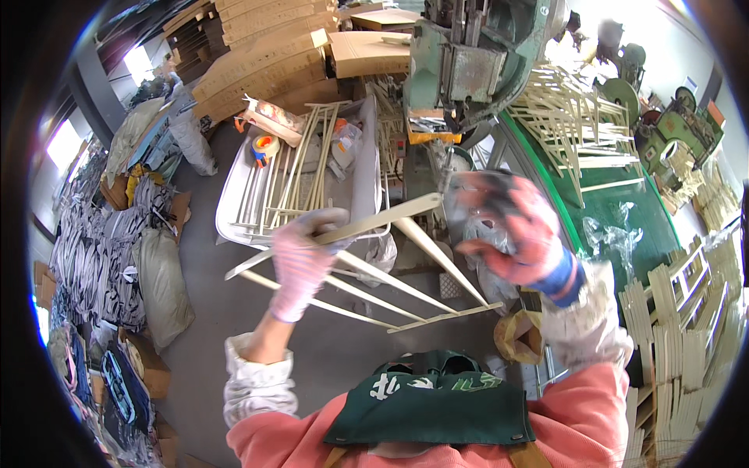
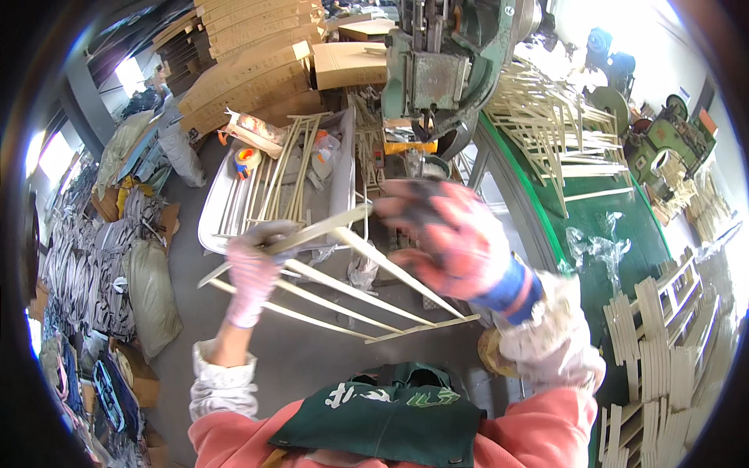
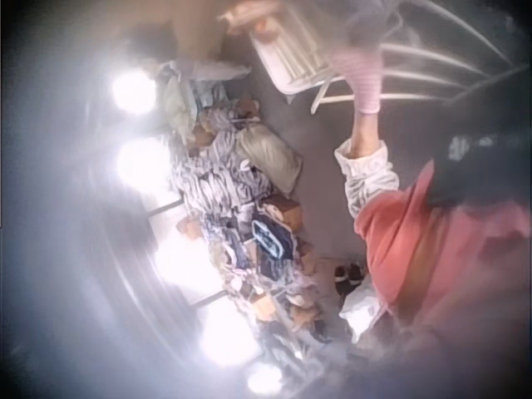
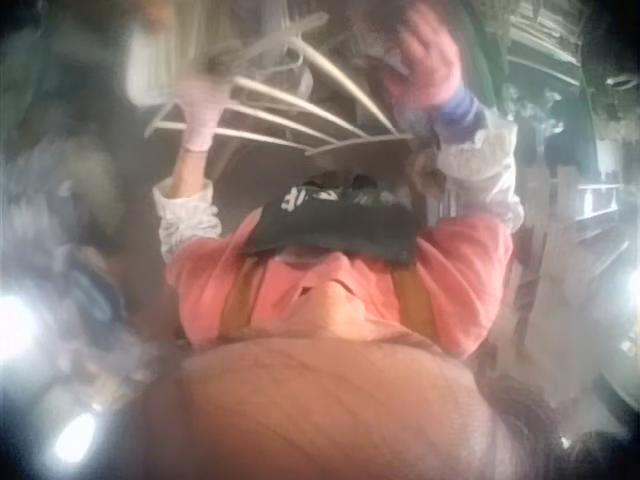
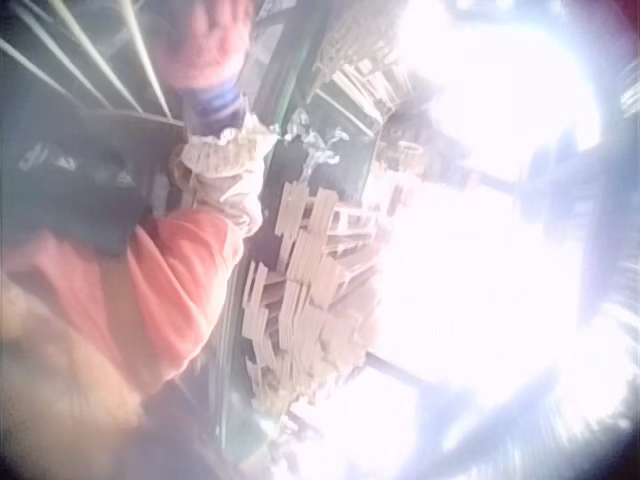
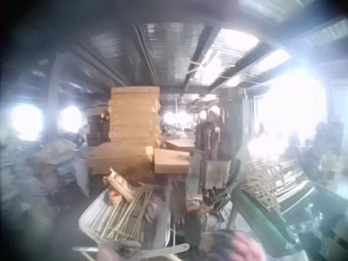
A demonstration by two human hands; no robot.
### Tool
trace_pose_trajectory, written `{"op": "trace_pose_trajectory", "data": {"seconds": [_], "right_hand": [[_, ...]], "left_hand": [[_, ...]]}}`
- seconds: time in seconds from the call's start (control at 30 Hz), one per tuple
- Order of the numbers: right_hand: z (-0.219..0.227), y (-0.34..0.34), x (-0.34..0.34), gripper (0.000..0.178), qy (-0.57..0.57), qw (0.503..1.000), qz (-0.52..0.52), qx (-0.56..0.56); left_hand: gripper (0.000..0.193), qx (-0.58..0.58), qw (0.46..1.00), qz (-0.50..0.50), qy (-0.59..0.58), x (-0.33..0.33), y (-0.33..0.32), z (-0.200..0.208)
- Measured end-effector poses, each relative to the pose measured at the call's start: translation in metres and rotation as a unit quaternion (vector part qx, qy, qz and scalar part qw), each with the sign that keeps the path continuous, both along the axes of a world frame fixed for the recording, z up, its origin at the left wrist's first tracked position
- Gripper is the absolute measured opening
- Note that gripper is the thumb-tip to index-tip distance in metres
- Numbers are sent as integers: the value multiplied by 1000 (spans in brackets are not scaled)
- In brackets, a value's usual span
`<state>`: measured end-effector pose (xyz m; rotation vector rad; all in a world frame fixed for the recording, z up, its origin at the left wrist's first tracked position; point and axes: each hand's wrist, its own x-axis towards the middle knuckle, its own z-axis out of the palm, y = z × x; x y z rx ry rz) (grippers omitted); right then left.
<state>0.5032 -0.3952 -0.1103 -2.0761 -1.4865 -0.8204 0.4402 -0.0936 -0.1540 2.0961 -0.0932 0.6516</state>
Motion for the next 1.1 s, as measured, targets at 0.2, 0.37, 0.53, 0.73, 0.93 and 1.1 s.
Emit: {"op": "trace_pose_trajectory", "data": {"seconds": [0.2, 0.37, 0.53, 0.73, 0.93, 1.1], "right_hand": [[-203, -131, 11, 37, 195, 768, -185, 582], [-347, -90, 12, 33, 655, 596, -117, 449], [-341, -38, 36, 24, 671, 582, 204, 412], [-265, -98, 27, 13, 741, 530, 127, 392], [-244, -45, -24, 22, 489, 865, -49, 101], [-319, -13, -8, 22, 392, 884, -188, -174]], "left_hand": [[32, -55, 974, 120, -182, -88, 89, 73], [26, -171, 944, 106, -262, -149, 166, 116], [31, -267, 879, 310, -245, -177, 216, 65], [73, -247, 854, 454, -59, -223, 234, -28], [49, -72, 946, 303, -91, -166, 125, -100], [48, 88, 975, -89, 186, -73, 24, -189]]}}
